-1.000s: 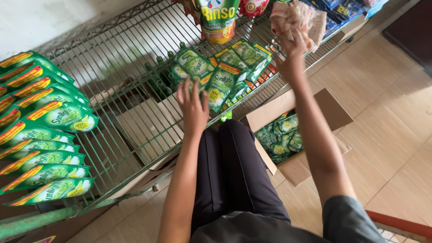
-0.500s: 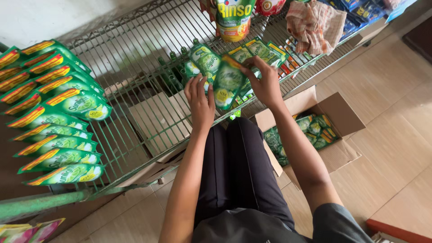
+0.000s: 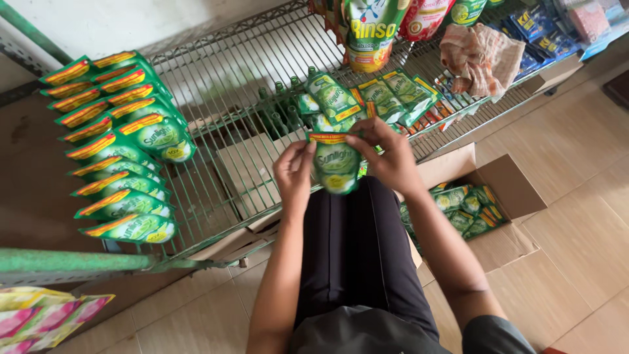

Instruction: The person sits on the floor and repeatedly picks up small green packets of Sunlight dish soap from a cardboard box, then places them onto a metal wire shelf. The person arranges the packets in rows on the shelf.

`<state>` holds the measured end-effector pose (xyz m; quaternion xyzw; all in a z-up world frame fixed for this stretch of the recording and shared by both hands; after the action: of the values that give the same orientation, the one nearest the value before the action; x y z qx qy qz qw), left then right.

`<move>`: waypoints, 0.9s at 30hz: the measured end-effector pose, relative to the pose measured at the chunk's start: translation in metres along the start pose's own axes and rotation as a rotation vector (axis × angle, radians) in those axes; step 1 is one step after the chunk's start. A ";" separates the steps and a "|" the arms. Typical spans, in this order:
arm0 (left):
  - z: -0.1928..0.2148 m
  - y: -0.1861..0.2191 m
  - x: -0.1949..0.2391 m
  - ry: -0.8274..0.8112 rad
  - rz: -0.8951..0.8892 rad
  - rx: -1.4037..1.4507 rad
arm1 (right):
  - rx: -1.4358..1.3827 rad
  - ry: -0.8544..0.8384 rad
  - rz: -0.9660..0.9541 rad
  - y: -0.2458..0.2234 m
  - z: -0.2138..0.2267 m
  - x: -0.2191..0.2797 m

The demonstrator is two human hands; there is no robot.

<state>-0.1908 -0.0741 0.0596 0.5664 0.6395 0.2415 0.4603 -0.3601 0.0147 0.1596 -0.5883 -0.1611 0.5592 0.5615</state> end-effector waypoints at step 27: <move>0.173 0.132 0.029 0.559 -0.560 -1.148 | -0.266 -0.186 -0.027 0.023 -0.306 -0.018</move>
<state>0.0269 -0.0519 0.0805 -0.0362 0.6271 0.5504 0.5501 -0.1192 -0.1542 0.0706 -0.6009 -0.2930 0.5775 0.4686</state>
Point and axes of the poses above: each hand's wrist, its own x-axis away from the middle knuckle, its own z-axis out of the back of the hand, y = z × x, the point moved 10 cm from there along -x, towards the middle knuckle, and after that the axes turned 8 degrees about y, right-handed, at the moved point
